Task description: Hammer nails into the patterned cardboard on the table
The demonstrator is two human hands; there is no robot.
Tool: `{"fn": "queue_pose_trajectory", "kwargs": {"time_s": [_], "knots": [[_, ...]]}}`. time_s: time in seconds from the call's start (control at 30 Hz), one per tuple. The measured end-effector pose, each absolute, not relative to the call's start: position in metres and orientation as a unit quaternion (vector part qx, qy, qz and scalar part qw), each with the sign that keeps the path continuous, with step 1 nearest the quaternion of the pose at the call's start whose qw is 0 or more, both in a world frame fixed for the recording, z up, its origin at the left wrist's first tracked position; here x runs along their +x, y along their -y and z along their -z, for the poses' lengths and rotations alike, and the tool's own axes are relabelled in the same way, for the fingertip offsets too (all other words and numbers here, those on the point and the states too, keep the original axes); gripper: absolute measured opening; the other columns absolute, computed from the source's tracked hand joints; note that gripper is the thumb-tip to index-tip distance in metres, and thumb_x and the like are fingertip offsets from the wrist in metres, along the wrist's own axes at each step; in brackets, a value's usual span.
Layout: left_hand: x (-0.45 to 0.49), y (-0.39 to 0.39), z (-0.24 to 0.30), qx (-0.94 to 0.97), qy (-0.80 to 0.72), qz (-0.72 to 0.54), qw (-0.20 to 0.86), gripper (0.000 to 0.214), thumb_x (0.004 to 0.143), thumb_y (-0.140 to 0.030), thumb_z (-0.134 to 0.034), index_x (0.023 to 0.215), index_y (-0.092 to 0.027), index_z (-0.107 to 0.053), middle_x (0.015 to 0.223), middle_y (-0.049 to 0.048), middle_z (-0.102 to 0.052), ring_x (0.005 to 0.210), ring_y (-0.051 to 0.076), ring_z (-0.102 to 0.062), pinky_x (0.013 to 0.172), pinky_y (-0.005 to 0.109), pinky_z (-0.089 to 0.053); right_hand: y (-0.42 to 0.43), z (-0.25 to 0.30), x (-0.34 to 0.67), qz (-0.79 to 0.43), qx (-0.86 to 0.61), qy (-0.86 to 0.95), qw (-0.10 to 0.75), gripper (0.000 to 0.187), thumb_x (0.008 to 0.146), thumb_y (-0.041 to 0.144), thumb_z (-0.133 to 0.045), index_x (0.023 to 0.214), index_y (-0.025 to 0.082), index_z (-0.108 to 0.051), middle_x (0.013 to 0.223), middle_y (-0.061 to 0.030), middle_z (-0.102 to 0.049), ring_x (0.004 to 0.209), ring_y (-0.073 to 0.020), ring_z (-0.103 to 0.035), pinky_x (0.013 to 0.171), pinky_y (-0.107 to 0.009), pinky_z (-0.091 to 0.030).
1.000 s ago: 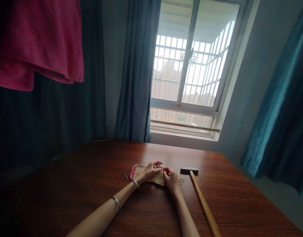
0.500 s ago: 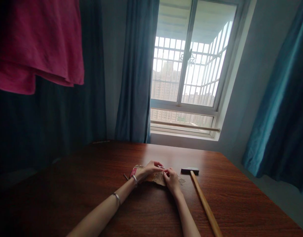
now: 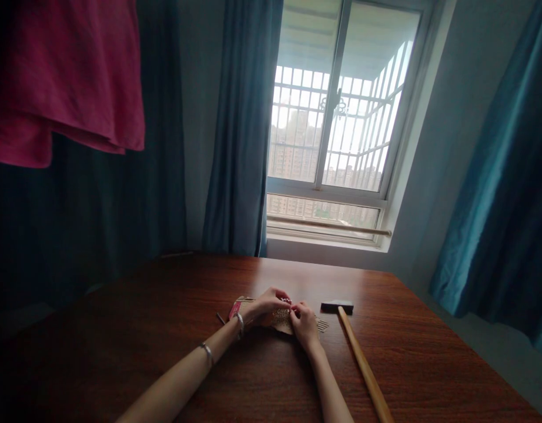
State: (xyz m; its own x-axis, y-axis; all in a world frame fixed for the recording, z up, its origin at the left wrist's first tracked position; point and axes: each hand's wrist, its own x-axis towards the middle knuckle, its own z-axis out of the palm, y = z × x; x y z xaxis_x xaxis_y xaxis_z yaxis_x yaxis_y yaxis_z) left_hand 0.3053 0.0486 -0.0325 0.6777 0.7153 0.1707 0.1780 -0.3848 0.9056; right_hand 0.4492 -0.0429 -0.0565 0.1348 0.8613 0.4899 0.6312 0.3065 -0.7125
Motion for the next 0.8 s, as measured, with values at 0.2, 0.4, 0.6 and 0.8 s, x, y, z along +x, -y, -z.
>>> {"fn": "queue_pose_trajectory", "kwargs": {"time_s": [0.2, 0.4, 0.6, 0.8], "knots": [[0.307, -0.048, 0.034, 0.778, -0.303, -0.283, 0.473, 0.038, 0.056, -0.038, -0.066, 0.081, -0.010, -0.070, 0.072, 0.0055, -0.066, 0.069, 0.016, -0.056, 0.062, 0.022, -0.039, 0.046, 0.053, 0.448, -0.123, -0.580, 0.646, 0.481, 0.024, 0.076, 0.029, -0.047, 0.073, 0.019, -0.068, 0.076, -0.0054, -0.062, 0.067, -0.0173, -0.059, 0.065, -0.026, -0.046], [0.307, -0.046, 0.031, 0.770, -0.325, -0.284, 0.471, 0.037, 0.054, -0.038, -0.066, 0.078, -0.010, -0.071, 0.071, 0.0051, -0.066, 0.069, 0.017, -0.056, 0.062, 0.022, -0.039, 0.048, 0.047, 0.447, -0.139, -0.588, 0.644, 0.468, 0.022, 0.072, 0.028, -0.051, 0.074, 0.019, -0.071, 0.078, -0.0060, -0.066, 0.067, -0.0176, -0.061, 0.065, -0.026, -0.047], [0.306, -0.045, 0.034, 0.762, -0.323, -0.295, 0.478, 0.035, 0.054, -0.036, -0.068, 0.077, -0.009, -0.071, 0.069, 0.0053, -0.065, 0.065, 0.016, -0.055, 0.060, 0.023, -0.039, 0.077, 0.025, 0.490, -0.106, -0.638, 0.615, 0.450, 0.029, 0.071, 0.032, -0.051, 0.088, 0.016, -0.069, 0.090, -0.0123, -0.066, 0.082, -0.0251, -0.061, 0.074, -0.034, -0.047], [0.305, -0.041, 0.034, 0.755, -0.314, -0.304, 0.489, 0.033, 0.056, -0.032, -0.066, 0.079, -0.008, -0.070, 0.069, 0.0055, -0.065, 0.065, 0.015, -0.054, 0.060, 0.023, -0.038, 0.165, 0.051, 0.553, 0.158, -0.801, 0.517, 0.258, 0.035, 0.076, 0.022, -0.040, 0.098, 0.015, -0.065, 0.087, -0.0178, -0.062, 0.074, -0.0278, -0.062, 0.070, -0.040, -0.045]]}}
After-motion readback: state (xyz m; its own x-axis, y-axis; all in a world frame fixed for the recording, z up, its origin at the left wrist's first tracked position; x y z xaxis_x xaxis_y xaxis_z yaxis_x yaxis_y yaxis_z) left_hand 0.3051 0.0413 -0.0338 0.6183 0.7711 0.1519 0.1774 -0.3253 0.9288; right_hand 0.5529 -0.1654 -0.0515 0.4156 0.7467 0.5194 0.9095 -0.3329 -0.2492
